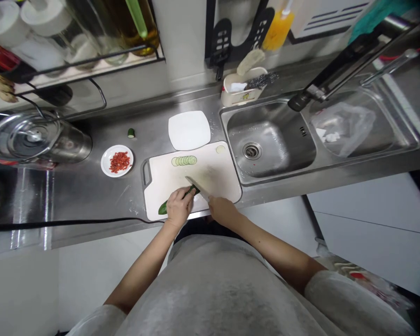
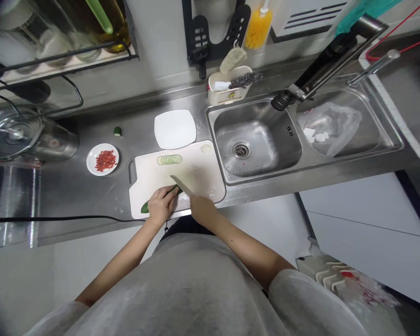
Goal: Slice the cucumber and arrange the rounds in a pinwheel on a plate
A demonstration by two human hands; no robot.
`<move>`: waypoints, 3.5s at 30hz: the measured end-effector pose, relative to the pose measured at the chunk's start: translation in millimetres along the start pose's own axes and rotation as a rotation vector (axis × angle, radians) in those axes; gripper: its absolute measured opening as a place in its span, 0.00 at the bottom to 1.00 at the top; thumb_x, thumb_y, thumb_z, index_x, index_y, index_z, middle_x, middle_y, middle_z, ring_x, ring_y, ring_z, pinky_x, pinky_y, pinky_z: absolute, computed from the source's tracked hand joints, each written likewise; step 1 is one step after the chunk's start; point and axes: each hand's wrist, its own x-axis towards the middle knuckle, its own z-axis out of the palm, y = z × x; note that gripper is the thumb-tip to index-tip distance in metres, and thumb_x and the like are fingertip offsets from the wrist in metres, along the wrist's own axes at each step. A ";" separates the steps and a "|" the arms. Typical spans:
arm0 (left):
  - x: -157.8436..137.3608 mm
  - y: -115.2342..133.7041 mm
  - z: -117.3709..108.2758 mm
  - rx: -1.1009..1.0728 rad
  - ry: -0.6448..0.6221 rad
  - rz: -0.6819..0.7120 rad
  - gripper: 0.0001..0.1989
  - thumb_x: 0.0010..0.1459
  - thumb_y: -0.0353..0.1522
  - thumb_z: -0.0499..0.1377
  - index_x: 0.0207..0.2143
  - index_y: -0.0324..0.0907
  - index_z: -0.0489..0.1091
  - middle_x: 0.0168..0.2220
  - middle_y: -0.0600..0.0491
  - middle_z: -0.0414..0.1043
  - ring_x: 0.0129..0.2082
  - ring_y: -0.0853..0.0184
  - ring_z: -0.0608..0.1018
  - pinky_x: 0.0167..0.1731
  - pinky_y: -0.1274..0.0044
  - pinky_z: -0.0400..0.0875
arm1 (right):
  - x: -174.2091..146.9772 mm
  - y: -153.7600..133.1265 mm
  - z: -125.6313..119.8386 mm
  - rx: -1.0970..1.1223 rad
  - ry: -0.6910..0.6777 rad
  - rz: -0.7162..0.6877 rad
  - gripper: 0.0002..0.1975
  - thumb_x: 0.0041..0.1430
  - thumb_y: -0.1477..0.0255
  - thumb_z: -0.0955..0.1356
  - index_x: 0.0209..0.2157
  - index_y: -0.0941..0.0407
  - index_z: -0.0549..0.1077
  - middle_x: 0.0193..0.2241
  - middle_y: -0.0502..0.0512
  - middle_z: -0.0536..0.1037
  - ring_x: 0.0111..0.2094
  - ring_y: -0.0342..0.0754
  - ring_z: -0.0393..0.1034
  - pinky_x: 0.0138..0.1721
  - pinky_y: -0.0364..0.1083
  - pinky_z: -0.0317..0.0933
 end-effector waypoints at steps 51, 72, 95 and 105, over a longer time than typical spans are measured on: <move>45.9 -56.3 -51.7 0.129 -0.055 -0.689 0.30 0.56 0.33 0.56 0.62 0.49 0.60 0.52 0.45 0.70 0.47 0.54 0.73 0.44 0.66 0.70 | -29.8 44.6 0.4 -0.146 0.349 0.231 0.22 0.65 0.64 0.61 0.58 0.54 0.65 0.41 0.57 0.79 0.39 0.50 0.75 0.34 0.44 0.60; 82.0 -95.8 -52.3 0.126 -0.102 -0.839 0.32 0.55 0.32 0.55 0.63 0.52 0.56 0.53 0.46 0.68 0.50 0.55 0.72 0.46 0.67 0.68 | -28.4 39.8 -7.5 -0.167 0.313 0.244 0.23 0.63 0.66 0.62 0.59 0.53 0.65 0.42 0.57 0.80 0.39 0.51 0.76 0.35 0.44 0.63; 65.5 5.3 -14.7 -0.169 -0.178 -0.153 0.17 0.59 0.40 0.56 0.50 0.51 0.71 0.50 0.50 0.69 0.53 0.59 0.67 0.51 0.66 0.63 | -11.0 68.5 15.1 -0.318 0.532 0.021 0.26 0.65 0.55 0.60 0.56 0.57 0.68 0.31 0.58 0.78 0.34 0.50 0.71 0.34 0.44 0.53; 71.6 9.1 -11.7 -0.259 -0.330 -0.026 0.10 0.56 0.38 0.60 0.40 0.48 0.75 0.47 0.51 0.72 0.49 0.61 0.70 0.53 0.66 0.58 | -15.3 62.5 19.1 -0.338 0.453 -0.086 0.25 0.65 0.57 0.62 0.56 0.57 0.67 0.33 0.59 0.77 0.36 0.50 0.70 0.35 0.44 0.52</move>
